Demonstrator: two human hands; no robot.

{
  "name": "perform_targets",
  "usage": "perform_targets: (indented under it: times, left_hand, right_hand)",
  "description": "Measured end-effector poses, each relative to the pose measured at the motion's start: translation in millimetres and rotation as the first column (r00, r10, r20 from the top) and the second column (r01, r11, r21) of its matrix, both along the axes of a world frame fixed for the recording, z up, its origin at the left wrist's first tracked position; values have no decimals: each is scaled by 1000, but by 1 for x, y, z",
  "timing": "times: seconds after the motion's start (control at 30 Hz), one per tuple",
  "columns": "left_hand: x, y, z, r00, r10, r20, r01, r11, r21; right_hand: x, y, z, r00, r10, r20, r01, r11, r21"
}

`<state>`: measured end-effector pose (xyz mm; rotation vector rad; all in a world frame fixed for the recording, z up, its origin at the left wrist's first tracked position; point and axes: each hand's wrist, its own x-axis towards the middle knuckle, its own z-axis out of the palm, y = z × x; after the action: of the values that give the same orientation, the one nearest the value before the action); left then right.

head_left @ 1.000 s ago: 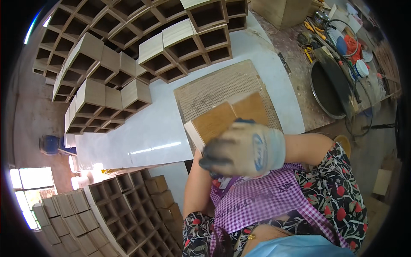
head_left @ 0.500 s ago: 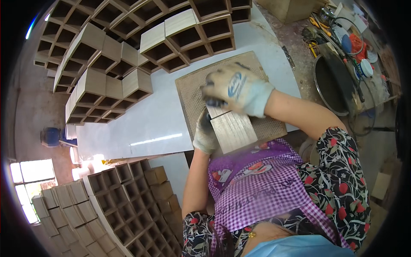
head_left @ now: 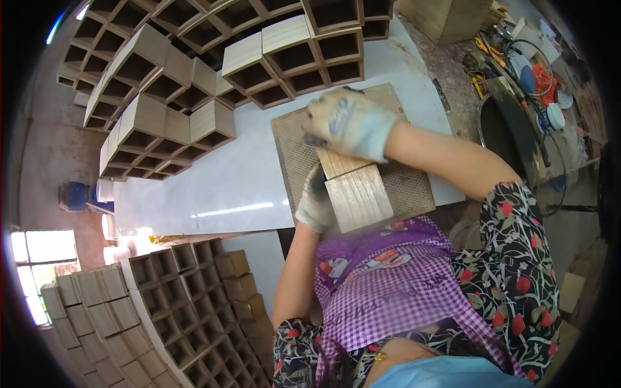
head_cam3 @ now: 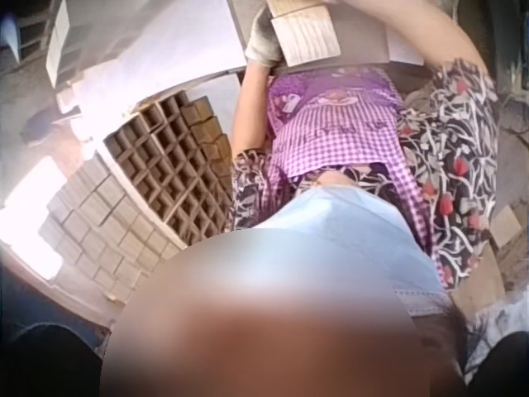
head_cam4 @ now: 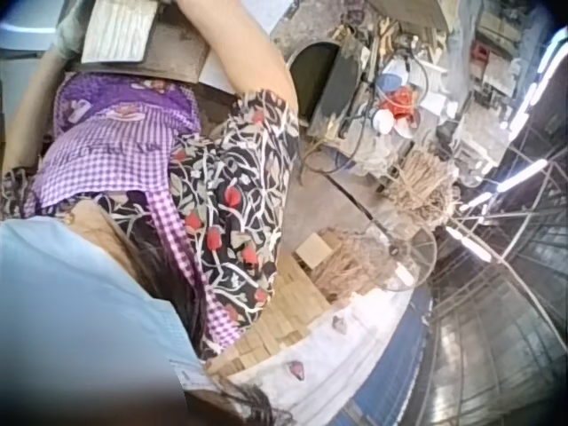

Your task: Applying wood stain to the interior and exterior of small wooden boxes using a sponge.

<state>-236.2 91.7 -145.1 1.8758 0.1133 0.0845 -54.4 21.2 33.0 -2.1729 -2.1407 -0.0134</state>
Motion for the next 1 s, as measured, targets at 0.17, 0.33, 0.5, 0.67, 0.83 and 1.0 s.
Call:
perform_targets:
  times: [0.17, 0.33, 0.5, 0.67, 0.83, 1.0]
  left_hand:
    - [0, -1, -2, 991, 128, 41, -90, 858, -506]
    - [5, -11, 8, 960, 281, -1, -104, 352, -930]
    - [13, -5, 0, 981, 80, 179, 193, -223, -955]
    - [11, -10, 1, 961, 201, 190, 196, -9, -981]
    - [11, -11, 25, 985, 146, -89, -78, -77, -994]
    - [14, -8, 2, 974, 146, 174, 182, -44, -982]
  right_hand:
    - [-31, -25, 10, 994, 105, -27, -107, 983, -152]
    - [-69, -88, 1, 807, 590, -25, -587, 807, 63]
    - [-16, -40, 0, 996, -13, -84, 6, 996, -83]
    - [-23, -74, 0, 996, -34, -85, 38, 998, 49]
    - [-56, -122, 10, 953, 304, -9, -302, 943, -138]
    - [3, -96, 1, 993, -60, -103, 89, 948, 307]
